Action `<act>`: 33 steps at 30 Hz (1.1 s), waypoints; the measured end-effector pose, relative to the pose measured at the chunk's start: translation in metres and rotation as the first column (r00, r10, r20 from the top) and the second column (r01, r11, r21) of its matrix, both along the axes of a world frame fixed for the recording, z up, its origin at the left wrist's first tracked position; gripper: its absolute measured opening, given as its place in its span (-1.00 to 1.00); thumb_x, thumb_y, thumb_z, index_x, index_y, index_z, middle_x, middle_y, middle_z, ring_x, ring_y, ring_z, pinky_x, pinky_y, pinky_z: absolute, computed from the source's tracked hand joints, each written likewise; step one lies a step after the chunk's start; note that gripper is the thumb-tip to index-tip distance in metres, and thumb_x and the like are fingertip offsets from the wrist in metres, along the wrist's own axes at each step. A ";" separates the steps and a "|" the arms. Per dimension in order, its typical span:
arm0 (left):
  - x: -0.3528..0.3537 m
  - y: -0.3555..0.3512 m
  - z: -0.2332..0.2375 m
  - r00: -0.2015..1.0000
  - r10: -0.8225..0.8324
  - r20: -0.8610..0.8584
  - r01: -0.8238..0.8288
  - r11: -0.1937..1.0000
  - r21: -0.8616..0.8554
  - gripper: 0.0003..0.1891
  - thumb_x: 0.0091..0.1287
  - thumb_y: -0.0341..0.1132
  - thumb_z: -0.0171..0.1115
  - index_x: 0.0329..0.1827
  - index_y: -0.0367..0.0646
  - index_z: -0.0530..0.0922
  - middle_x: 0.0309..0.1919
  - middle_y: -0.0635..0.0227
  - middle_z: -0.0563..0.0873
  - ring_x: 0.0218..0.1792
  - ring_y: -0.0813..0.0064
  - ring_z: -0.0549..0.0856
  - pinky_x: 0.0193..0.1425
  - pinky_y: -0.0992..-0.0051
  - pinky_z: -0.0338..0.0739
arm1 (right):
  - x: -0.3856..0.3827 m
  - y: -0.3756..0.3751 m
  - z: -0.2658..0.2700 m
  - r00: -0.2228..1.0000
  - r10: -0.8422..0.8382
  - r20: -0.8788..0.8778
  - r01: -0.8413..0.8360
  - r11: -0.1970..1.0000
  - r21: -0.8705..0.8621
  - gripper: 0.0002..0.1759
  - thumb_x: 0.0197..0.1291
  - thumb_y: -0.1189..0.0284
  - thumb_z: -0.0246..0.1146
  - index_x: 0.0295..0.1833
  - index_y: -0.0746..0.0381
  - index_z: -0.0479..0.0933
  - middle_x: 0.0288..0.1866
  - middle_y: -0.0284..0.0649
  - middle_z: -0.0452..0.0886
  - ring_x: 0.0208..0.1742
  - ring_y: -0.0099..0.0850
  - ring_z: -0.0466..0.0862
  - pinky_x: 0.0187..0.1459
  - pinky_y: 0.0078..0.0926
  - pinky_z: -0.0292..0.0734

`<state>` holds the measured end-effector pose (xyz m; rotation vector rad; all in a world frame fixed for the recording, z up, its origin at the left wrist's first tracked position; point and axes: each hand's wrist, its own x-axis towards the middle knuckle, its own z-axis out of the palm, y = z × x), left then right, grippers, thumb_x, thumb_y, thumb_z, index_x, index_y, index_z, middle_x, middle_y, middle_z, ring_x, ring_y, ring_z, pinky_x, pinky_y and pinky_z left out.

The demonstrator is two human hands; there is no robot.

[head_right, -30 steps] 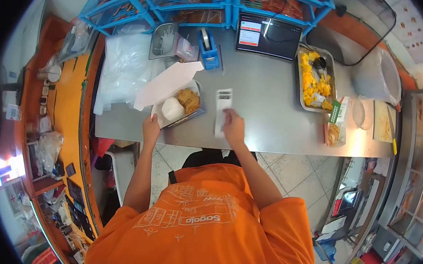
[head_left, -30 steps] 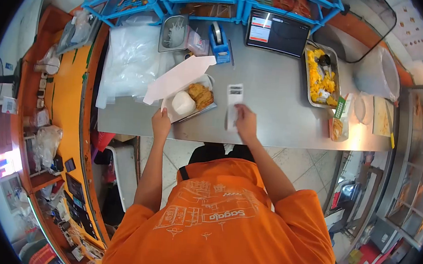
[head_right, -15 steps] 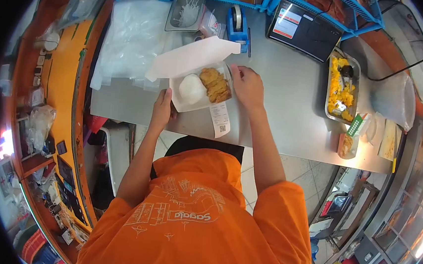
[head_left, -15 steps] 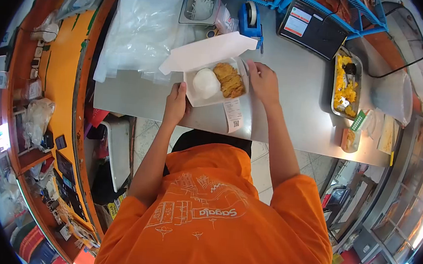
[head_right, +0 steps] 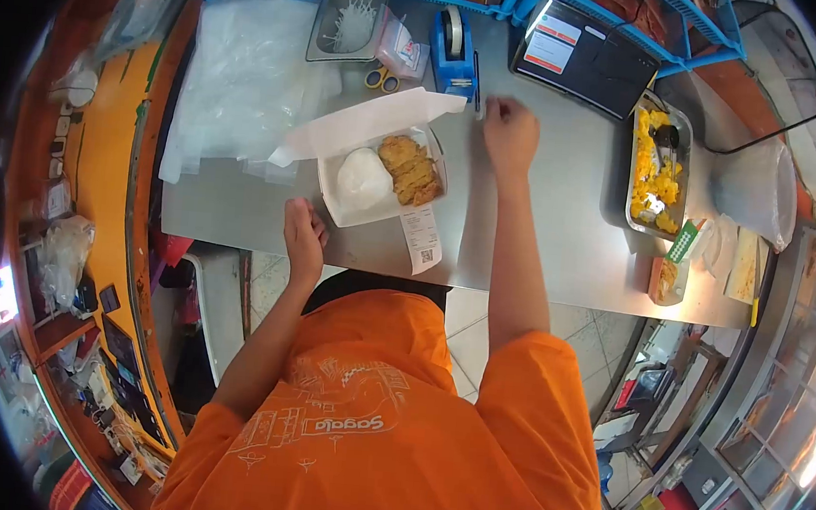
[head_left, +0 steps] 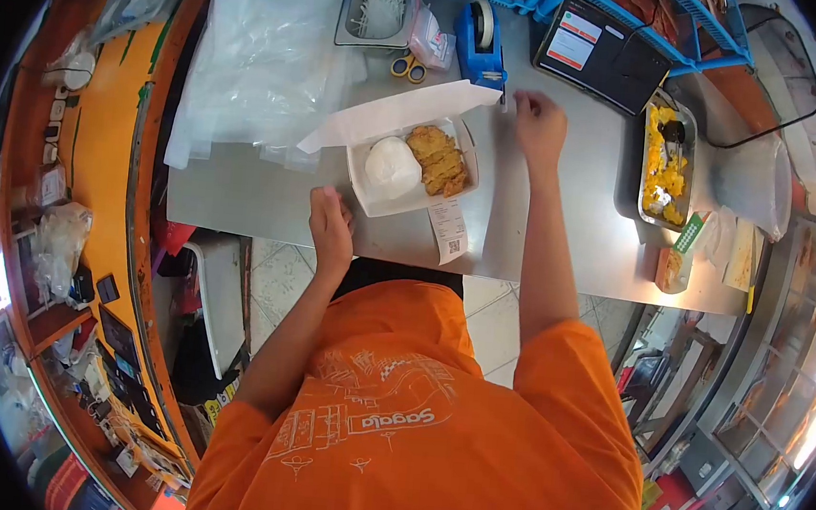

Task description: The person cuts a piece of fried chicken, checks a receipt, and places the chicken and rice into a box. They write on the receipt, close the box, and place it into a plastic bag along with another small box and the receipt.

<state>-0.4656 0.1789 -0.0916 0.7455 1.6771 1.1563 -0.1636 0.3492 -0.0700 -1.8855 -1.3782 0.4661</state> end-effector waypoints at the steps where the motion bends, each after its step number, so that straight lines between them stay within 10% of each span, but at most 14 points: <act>1: -0.003 -0.012 -0.001 0.992 -0.094 -0.084 0.098 0.994 0.042 -0.59 0.62 0.01 -0.09 -0.11 -0.19 0.48 -0.59 0.35 0.55 -0.58 0.51 0.61 -0.53 0.51 0.43 | 0.004 0.020 -0.008 0.997 0.066 0.045 -0.069 0.995 0.069 -0.76 0.24 0.29 0.31 -0.22 0.26 0.73 -0.30 0.03 0.74 -0.23 0.00 0.75 -0.14 -0.19 0.62; 3: -0.003 -0.031 0.003 0.966 -0.192 -0.175 0.208 0.975 0.075 -0.66 0.60 -0.07 0.00 -0.18 -0.17 0.51 -0.57 0.32 0.58 -0.54 0.45 0.64 -0.49 0.49 0.44 | 0.011 0.053 -0.024 0.989 0.118 0.090 -0.130 0.982 0.135 -0.80 0.23 0.34 0.31 -0.19 0.25 0.72 -0.25 0.04 0.75 -0.19 0.01 0.75 -0.10 -0.16 0.63; 5: 0.004 -0.039 0.015 0.633 -0.593 -0.498 0.675 0.737 -0.019 -0.82 0.46 -0.26 0.17 -0.29 -0.13 0.54 -0.48 0.23 0.67 -0.49 0.27 0.68 -0.44 0.39 0.51 | 0.014 0.074 -0.036 0.928 0.297 0.224 -0.276 0.954 -0.118 -0.84 0.14 0.41 0.34 -0.17 0.18 0.72 -0.25 0.00 0.75 -0.15 -0.06 0.77 -0.11 -0.21 0.64; 11: 0.034 -0.025 0.027 0.280 -0.525 -0.804 0.938 0.328 0.112 -0.75 0.26 -0.32 0.27 0.01 -0.03 0.64 -0.24 0.29 0.76 -0.23 0.22 0.74 -0.12 0.23 0.63 | 0.043 0.056 -0.029 0.845 0.389 0.367 -0.283 0.907 -0.312 -0.77 0.15 0.48 0.17 -0.16 0.19 0.70 -0.14 0.15 0.72 -0.12 0.03 0.76 -0.08 -0.15 0.66; 14: 0.036 -0.017 0.000 0.080 -0.433 -0.898 0.960 0.277 -0.048 -0.53 0.29 -0.23 0.21 0.30 0.05 0.59 -0.28 0.30 0.73 -0.29 0.29 0.69 -0.15 0.25 0.60 | 0.073 0.013 0.010 0.852 0.338 -0.400 -0.479 0.811 -0.335 -0.55 -0.04 0.55 0.08 -0.02 0.25 0.72 -0.31 -0.14 0.71 -0.32 -0.49 0.70 -0.25 -0.53 0.58; 16: 0.035 -0.012 0.000 0.092 -0.509 -0.856 0.966 0.255 -0.047 -0.55 0.33 -0.22 0.20 0.31 0.04 0.57 -0.32 0.35 0.68 -0.32 0.32 0.66 -0.16 0.28 0.58 | 0.077 -0.024 -0.004 0.787 0.413 -0.458 -0.462 0.887 0.006 -0.59 0.12 0.71 0.01 0.07 0.29 0.58 -0.25 -0.21 0.72 -0.33 -0.49 0.68 -0.23 -0.59 0.58; 18: 0.034 -0.009 -0.011 0.216 -0.474 -0.854 0.963 0.247 0.107 -0.49 0.35 -0.23 0.18 0.39 -0.05 0.52 -0.33 0.30 0.60 -0.27 0.25 0.61 -0.08 0.30 0.54 | 0.071 -0.066 -0.006 0.934 0.347 -0.085 -0.335 0.934 0.125 -0.78 0.44 0.54 0.01 0.02 0.30 0.55 -0.25 -0.18 0.74 -0.35 -0.48 0.67 -0.23 -0.55 0.59; 22: 0.034 -0.009 -0.013 0.115 -0.462 -0.880 0.973 0.232 0.005 -0.50 0.36 -0.21 0.21 0.39 0.04 0.55 -0.35 0.40 0.52 -0.26 0.36 0.58 -0.08 0.40 0.54 | 0.043 -0.145 0.002 0.872 0.052 -0.486 -0.078 0.996 -0.032 -0.49 0.63 0.24 -0.12 0.05 0.46 0.58 -0.42 -0.21 0.65 -0.45 -0.48 0.61 -0.34 -0.56 0.53; 26: 0.034 -0.010 -0.012 0.084 -0.452 -0.888 0.972 0.233 -0.027 -0.52 0.36 -0.19 0.20 0.36 0.10 0.58 -0.35 0.38 0.50 -0.29 0.35 0.58 -0.13 0.40 0.55 | -0.006 -0.185 -0.013 0.602 -0.006 -0.798 -0.117 0.988 -0.097 -0.65 0.54 0.37 0.11 0.01 0.51 0.58 -0.33 -0.05 0.71 -0.34 -0.39 0.72 -0.29 -0.52 0.64; 33: 0.031 -0.011 -0.011 0.111 -0.459 -0.881 0.959 0.282 -0.026 -0.52 0.27 -0.12 0.24 0.28 0.15 0.64 -0.33 0.39 0.52 -0.29 0.35 0.60 -0.13 0.38 0.60 | -0.050 -0.167 -0.039 0.800 0.370 -0.473 -0.372 0.924 0.092 -0.90 0.30 0.52 0.38 -0.20 0.35 0.65 -0.47 -0.24 0.73 -0.49 -0.60 0.71 -0.44 -0.68 0.55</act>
